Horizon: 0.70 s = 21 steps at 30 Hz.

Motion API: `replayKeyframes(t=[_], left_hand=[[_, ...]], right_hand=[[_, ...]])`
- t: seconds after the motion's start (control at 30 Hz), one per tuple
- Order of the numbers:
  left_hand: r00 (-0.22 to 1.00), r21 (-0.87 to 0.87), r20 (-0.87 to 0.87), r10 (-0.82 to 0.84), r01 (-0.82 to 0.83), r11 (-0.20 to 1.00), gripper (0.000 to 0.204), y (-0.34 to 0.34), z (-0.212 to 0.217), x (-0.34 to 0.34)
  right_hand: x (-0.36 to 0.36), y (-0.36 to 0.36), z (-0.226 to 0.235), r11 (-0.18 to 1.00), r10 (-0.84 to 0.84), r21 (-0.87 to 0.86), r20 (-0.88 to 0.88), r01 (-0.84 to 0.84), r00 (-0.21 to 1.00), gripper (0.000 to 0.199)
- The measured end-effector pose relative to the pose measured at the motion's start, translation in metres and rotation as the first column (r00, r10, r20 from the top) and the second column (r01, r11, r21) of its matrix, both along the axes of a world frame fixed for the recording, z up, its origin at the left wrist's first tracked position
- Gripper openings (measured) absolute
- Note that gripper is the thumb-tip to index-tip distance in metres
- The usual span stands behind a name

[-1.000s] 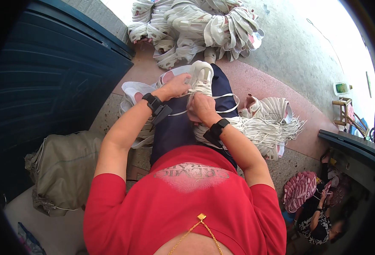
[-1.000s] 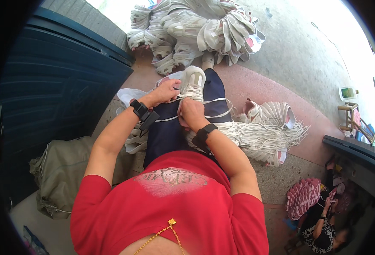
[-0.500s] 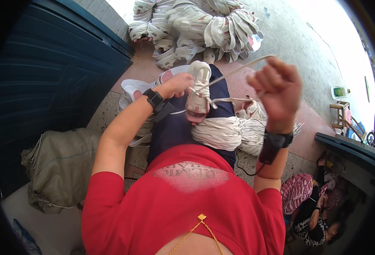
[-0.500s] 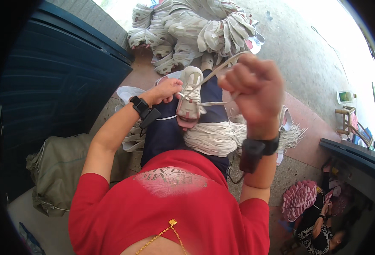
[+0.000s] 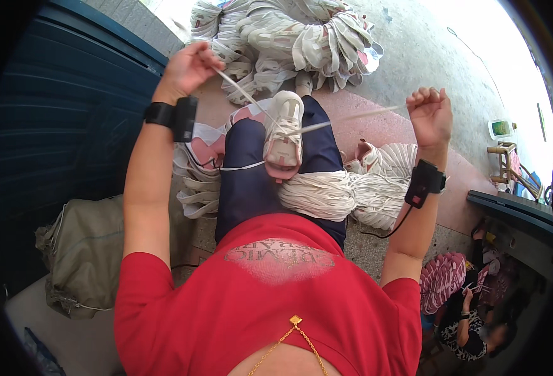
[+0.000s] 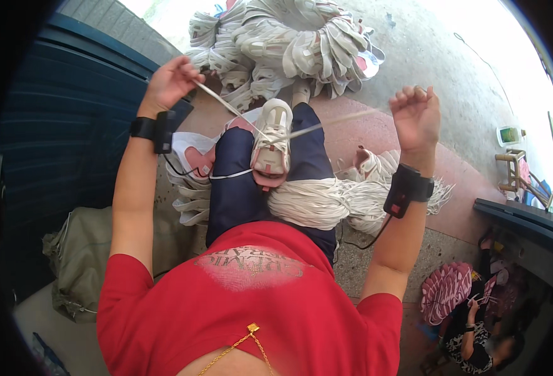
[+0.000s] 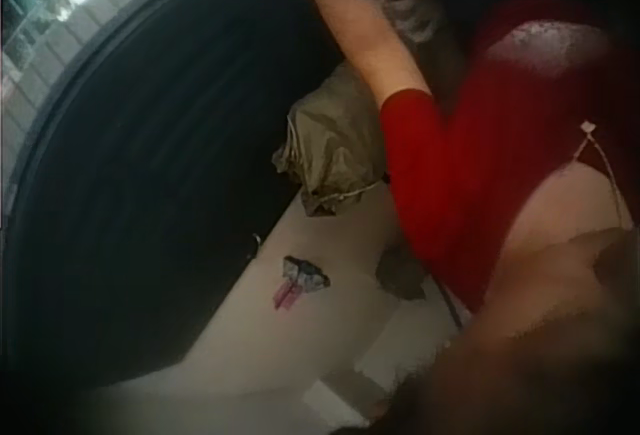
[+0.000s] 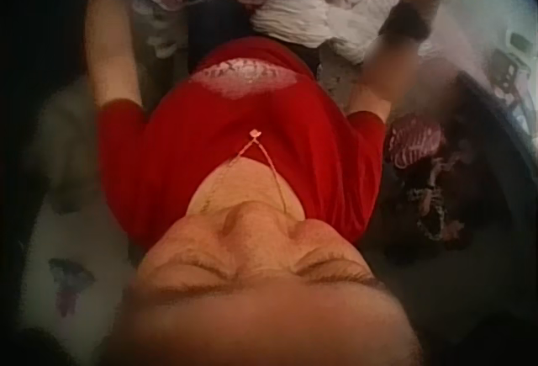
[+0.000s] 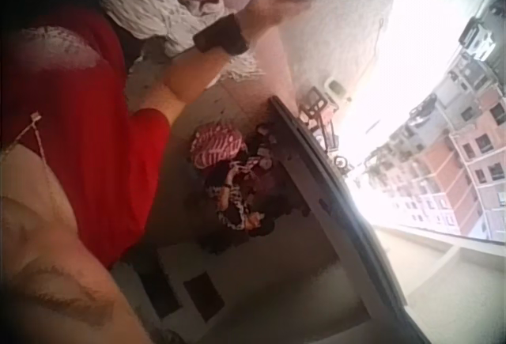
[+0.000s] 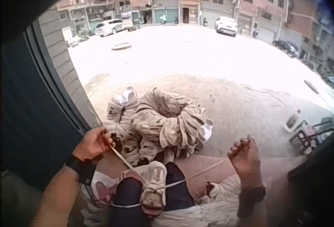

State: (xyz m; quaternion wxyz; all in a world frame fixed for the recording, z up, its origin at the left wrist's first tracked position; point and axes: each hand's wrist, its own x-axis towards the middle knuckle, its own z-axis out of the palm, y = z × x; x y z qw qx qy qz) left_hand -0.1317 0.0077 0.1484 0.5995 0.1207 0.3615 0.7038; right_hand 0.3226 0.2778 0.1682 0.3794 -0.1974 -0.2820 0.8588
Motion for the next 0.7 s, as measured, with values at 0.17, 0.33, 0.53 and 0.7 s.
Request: replayKeyframes(t=[0.17,0.33,0.53,0.7], left_hand=[[0.958,-0.574,-0.283,0.048,-0.21,0.792,0.013,-0.046,-0.044,-0.015],[0.902,-0.616,-0.22,-0.37,0.166,0.77,0.027,-0.058,-0.122,0.079],[0.301,-0.615,-0.751,-0.588,0.005,0.788,0.028,-0.049,-0.139,0.164],[0.19,-0.539,-0.833,-0.519,-0.072,0.839,0.029,-0.055,-0.142,0.177]], right_hand=[[-0.005,-0.073,-0.118,0.867,0.107,0.293,0.682,-0.404,0.723,0.024],[-0.046,-0.168,-0.165,0.358,-0.119,0.506,0.858,-0.785,0.5,0.017],[-0.063,-0.183,-0.191,0.276,-0.46,0.598,0.77,-0.752,0.443,0.012],[-0.074,-0.188,-0.195,0.273,-0.538,0.577,0.755,-0.77,0.375,0.01]])
